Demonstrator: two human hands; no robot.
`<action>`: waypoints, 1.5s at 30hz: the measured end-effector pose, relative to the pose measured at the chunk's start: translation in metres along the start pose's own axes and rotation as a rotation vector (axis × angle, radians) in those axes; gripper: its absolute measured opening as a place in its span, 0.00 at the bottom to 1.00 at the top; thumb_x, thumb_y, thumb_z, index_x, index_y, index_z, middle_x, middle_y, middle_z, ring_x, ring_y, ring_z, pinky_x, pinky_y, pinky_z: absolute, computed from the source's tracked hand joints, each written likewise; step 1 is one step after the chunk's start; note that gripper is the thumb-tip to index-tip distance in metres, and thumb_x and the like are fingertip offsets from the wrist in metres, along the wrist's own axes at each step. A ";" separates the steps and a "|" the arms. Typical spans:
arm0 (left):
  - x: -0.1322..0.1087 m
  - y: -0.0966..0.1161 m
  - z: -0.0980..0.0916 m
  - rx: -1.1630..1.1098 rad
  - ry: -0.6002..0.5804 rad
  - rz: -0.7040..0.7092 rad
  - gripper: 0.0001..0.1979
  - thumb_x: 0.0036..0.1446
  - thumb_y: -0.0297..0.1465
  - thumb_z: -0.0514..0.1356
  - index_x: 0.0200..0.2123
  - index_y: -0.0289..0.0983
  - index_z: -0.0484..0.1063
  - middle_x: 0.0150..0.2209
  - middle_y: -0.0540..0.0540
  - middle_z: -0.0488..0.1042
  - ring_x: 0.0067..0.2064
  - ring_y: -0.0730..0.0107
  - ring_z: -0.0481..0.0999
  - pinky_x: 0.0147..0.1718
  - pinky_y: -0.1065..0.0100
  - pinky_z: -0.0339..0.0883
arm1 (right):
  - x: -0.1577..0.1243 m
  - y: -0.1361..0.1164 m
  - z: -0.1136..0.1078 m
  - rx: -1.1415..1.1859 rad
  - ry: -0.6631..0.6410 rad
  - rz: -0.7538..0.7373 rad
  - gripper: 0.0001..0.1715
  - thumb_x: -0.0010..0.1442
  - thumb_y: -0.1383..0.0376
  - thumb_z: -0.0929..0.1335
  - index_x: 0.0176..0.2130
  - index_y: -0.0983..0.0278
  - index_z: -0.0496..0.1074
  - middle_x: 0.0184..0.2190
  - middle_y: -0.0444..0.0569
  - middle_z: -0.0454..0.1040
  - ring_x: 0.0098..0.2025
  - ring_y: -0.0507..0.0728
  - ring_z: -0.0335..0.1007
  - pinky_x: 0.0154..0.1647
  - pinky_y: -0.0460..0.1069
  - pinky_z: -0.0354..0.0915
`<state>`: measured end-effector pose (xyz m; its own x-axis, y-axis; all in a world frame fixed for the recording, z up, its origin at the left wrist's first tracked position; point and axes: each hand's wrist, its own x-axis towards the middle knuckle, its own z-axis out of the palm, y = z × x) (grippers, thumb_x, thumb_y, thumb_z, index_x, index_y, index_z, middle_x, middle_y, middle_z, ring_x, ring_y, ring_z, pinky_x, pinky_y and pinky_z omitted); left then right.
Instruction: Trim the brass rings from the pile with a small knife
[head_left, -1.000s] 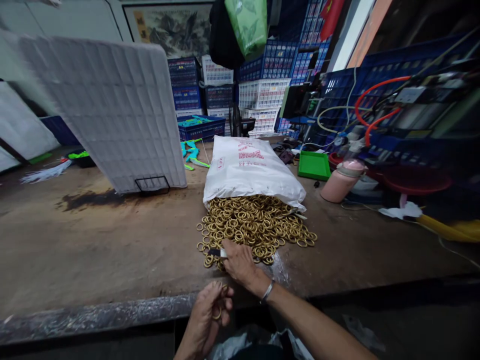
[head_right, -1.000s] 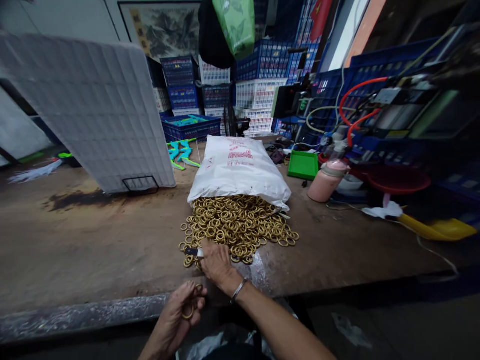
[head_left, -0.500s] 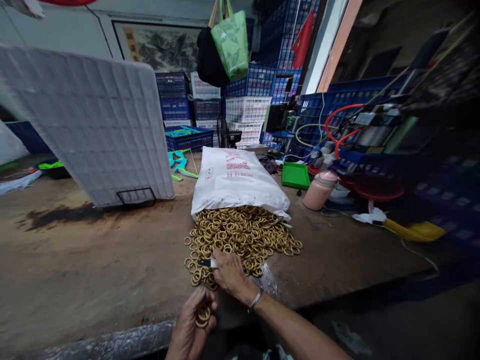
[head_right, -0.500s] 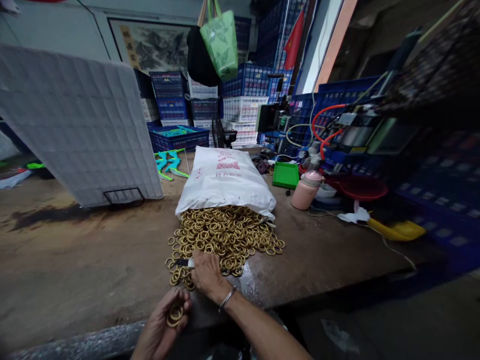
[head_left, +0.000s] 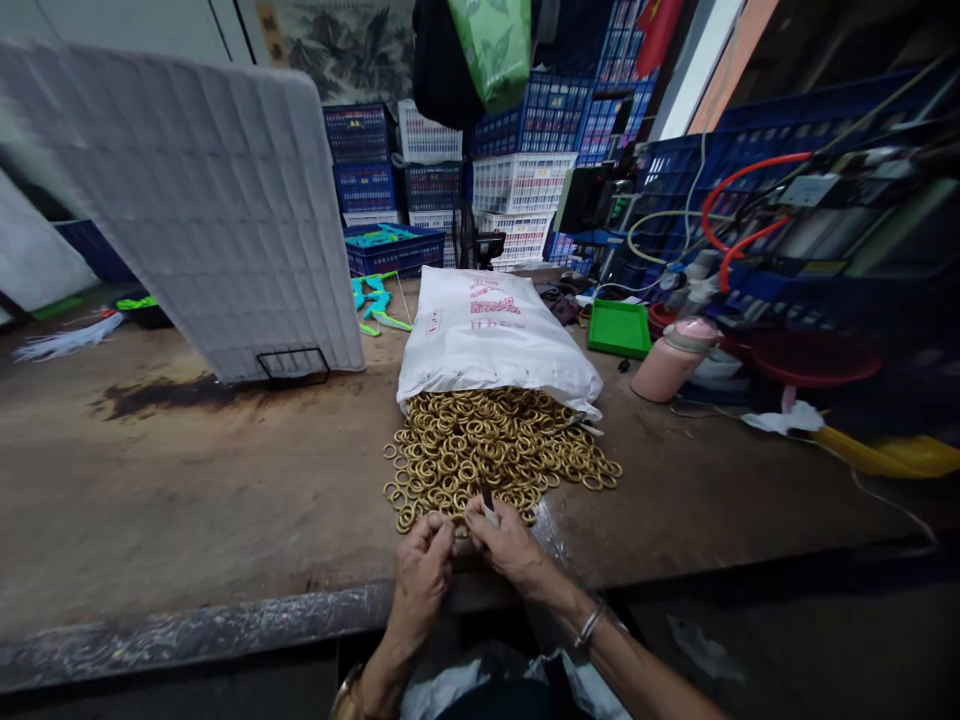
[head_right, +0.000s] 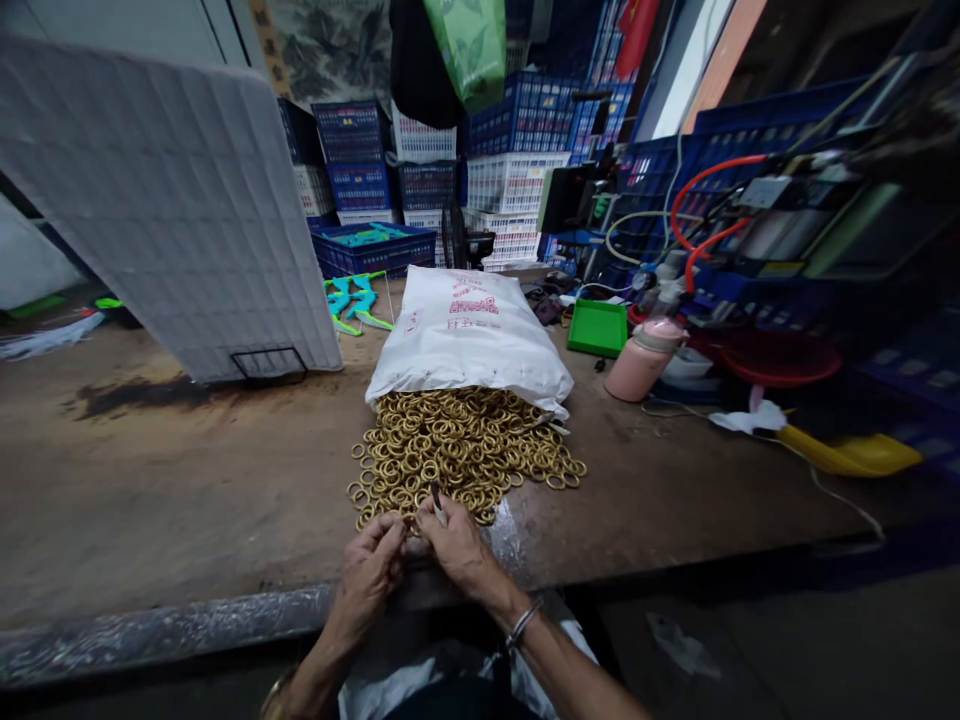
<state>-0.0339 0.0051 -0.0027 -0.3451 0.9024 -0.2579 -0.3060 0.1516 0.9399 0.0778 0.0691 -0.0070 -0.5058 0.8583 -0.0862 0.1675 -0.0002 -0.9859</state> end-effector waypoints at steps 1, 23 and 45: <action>-0.001 0.000 -0.001 0.081 0.009 0.073 0.13 0.46 0.41 0.60 0.24 0.36 0.67 0.17 0.55 0.62 0.16 0.80 0.57 0.16 0.76 0.50 | -0.001 -0.002 -0.002 -0.044 -0.001 -0.014 0.14 0.56 0.56 0.60 0.27 0.63 0.62 0.18 0.38 0.57 0.22 0.48 0.53 0.25 0.44 0.53; -0.016 0.007 0.003 -0.091 -0.243 -0.106 0.17 0.48 0.45 0.58 0.24 0.36 0.63 0.18 0.57 0.59 0.15 0.84 0.48 0.13 0.77 0.41 | -0.002 -0.006 -0.002 -0.127 0.008 0.023 0.16 0.58 0.60 0.57 0.23 0.63 0.61 0.19 0.40 0.63 0.22 0.48 0.58 0.24 0.43 0.54; -0.040 0.002 -0.021 -0.175 -0.191 -0.237 0.14 0.49 0.42 0.59 0.27 0.36 0.65 0.19 0.54 0.65 0.15 0.85 0.52 0.12 0.78 0.42 | -0.008 -0.002 -0.005 -1.020 -0.003 -0.046 0.16 0.46 0.76 0.59 0.35 0.64 0.64 0.27 0.49 0.72 0.28 0.53 0.64 0.27 0.46 0.47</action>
<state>-0.0394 -0.0397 0.0044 -0.0789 0.9123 -0.4018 -0.5107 0.3092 0.8023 0.0861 0.0645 -0.0035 -0.5319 0.8452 -0.0529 0.7880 0.4711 -0.3964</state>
